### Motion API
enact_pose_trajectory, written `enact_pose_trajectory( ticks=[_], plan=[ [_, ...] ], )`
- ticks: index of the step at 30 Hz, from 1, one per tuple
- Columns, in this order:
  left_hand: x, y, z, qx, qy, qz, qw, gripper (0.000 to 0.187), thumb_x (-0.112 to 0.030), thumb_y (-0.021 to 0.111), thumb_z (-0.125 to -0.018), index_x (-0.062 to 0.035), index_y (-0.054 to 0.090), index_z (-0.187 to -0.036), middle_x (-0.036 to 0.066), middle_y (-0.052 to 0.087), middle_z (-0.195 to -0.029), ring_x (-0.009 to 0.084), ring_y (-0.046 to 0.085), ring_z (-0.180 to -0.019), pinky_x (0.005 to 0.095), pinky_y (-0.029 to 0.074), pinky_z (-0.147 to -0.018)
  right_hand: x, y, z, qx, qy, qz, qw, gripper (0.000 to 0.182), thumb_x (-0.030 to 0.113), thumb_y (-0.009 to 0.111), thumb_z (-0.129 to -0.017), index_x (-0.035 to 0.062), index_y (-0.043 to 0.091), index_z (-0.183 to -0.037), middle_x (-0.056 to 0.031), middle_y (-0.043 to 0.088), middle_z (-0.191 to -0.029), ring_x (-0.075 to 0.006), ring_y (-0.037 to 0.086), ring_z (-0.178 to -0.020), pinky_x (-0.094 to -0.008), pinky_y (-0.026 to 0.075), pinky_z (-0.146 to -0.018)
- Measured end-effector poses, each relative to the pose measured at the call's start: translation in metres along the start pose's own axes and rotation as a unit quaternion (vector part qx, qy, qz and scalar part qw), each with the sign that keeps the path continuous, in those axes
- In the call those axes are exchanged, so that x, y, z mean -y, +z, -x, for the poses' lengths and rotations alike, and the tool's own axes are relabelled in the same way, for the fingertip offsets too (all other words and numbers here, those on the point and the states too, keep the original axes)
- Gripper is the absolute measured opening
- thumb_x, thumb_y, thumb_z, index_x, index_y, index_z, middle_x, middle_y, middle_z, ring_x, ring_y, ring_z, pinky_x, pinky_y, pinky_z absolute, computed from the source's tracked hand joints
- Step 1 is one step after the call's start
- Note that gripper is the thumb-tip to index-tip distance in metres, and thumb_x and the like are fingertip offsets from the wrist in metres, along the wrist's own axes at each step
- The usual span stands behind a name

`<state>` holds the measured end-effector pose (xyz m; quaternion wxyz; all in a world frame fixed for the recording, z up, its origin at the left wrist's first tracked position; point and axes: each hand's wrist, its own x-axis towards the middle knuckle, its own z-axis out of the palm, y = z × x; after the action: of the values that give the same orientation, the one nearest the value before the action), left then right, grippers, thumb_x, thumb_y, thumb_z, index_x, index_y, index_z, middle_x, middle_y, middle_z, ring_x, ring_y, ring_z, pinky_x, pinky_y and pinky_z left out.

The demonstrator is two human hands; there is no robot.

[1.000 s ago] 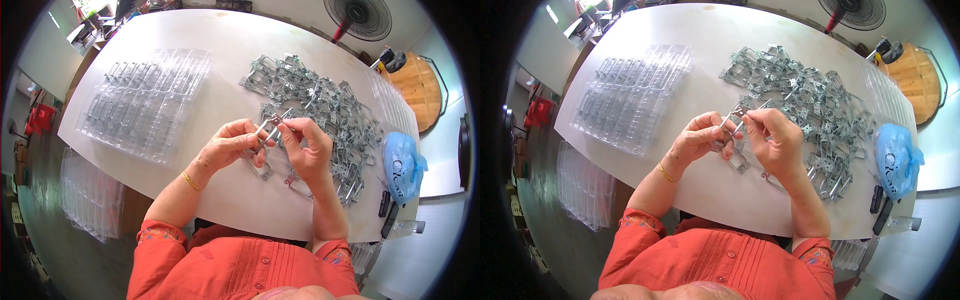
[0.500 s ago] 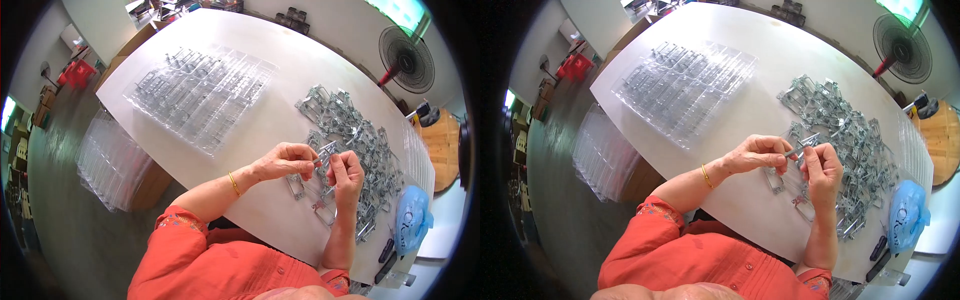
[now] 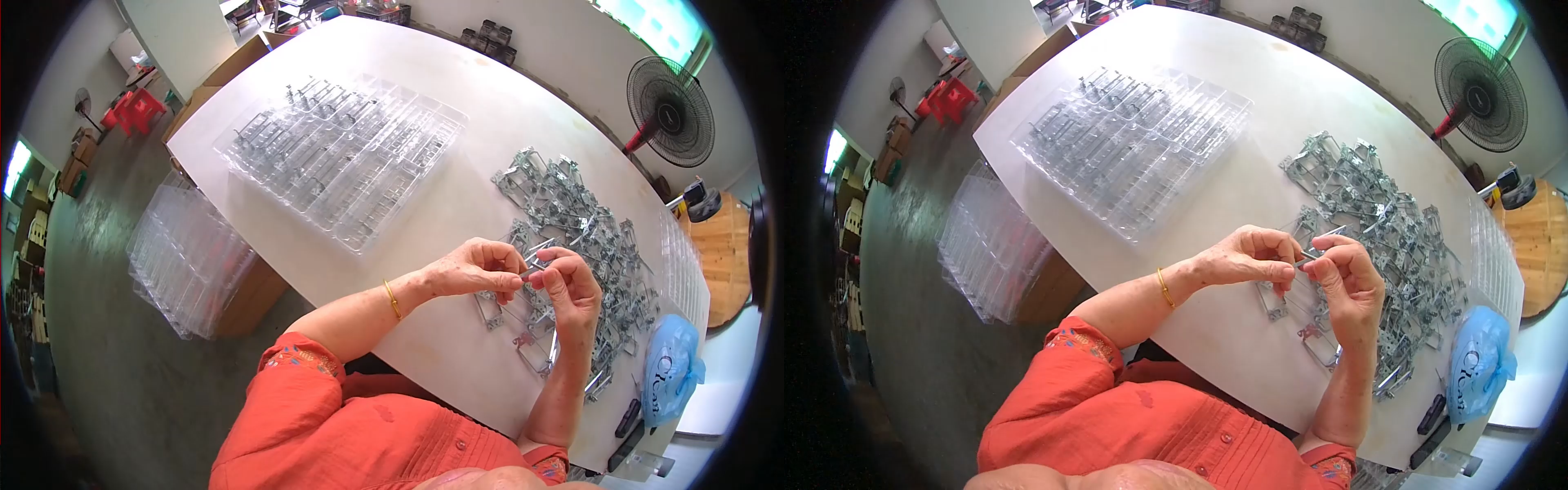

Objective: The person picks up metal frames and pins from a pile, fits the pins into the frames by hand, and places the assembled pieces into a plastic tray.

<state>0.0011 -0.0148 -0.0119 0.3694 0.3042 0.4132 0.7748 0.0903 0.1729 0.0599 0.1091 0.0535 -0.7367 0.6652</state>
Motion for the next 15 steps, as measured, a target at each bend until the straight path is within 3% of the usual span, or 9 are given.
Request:
enact_pose_trajectory(
  ticks=[4, 7, 11, 15],
  plan=[
    [-0.001, 0.001, 0.000, -0.006, -0.010, 0.012, 1.000, 0.023, -0.019, 0.074, -0.097, -0.0010, 0.064, -0.107, 0.010, 0.067, -0.108, 0.0163, 0.069, -0.090, 0.0351, 0.058, -0.082, -0.002, 0.000, 0.000, -0.019, -0.016, -0.010, 1.000, 0.009, 0.009, 0.065, -0.101, 0.0005, 0.064, -0.099, -0.0130, 0.065, -0.119, -0.0105, 0.065, -0.085, -0.0258, 0.054, -0.080],
    [0.001, 0.000, -0.003, -0.024, 0.061, 0.030, 0.997, 0.031, -0.015, 0.065, -0.101, -0.0009, 0.055, -0.127, 0.013, 0.066, -0.119, 0.0204, 0.068, -0.104, 0.0382, 0.055, -0.093, -0.006, -0.004, -0.002, -0.057, -0.082, -0.012, 0.995, 0.008, 0.009, 0.063, -0.102, 0.0009, 0.063, -0.100, -0.0133, 0.066, -0.117, -0.0107, 0.065, -0.085, -0.0260, 0.053, -0.081],
    [0.013, -0.009, -0.009, -0.073, 0.105, 0.009, 0.992, 0.030, -0.020, 0.059, -0.104, -0.0016, 0.057, -0.128, 0.013, 0.065, -0.124, 0.0182, 0.064, -0.108, 0.0370, 0.050, -0.100, -0.009, -0.013, -0.004, -0.083, -0.129, -0.068, 0.986, 0.009, 0.010, 0.062, -0.103, 0.0023, 0.062, -0.099, -0.0132, 0.067, -0.116, -0.0114, 0.064, -0.087, -0.0275, 0.053, -0.083],
    [0.005, -0.004, -0.004, -0.092, 0.059, -0.043, 0.993, 0.029, -0.024, 0.064, -0.103, -0.0010, 0.062, -0.121, 0.006, 0.066, -0.111, 0.0133, 0.062, -0.099, 0.0317, 0.049, -0.092, -0.010, -0.017, -0.004, -0.086, -0.122, -0.062, 0.987, 0.012, 0.014, 0.063, -0.103, 0.0027, 0.062, -0.098, -0.0121, 0.067, -0.115, -0.0115, 0.063, -0.088, -0.0272, 0.053, -0.083]
  ],
)
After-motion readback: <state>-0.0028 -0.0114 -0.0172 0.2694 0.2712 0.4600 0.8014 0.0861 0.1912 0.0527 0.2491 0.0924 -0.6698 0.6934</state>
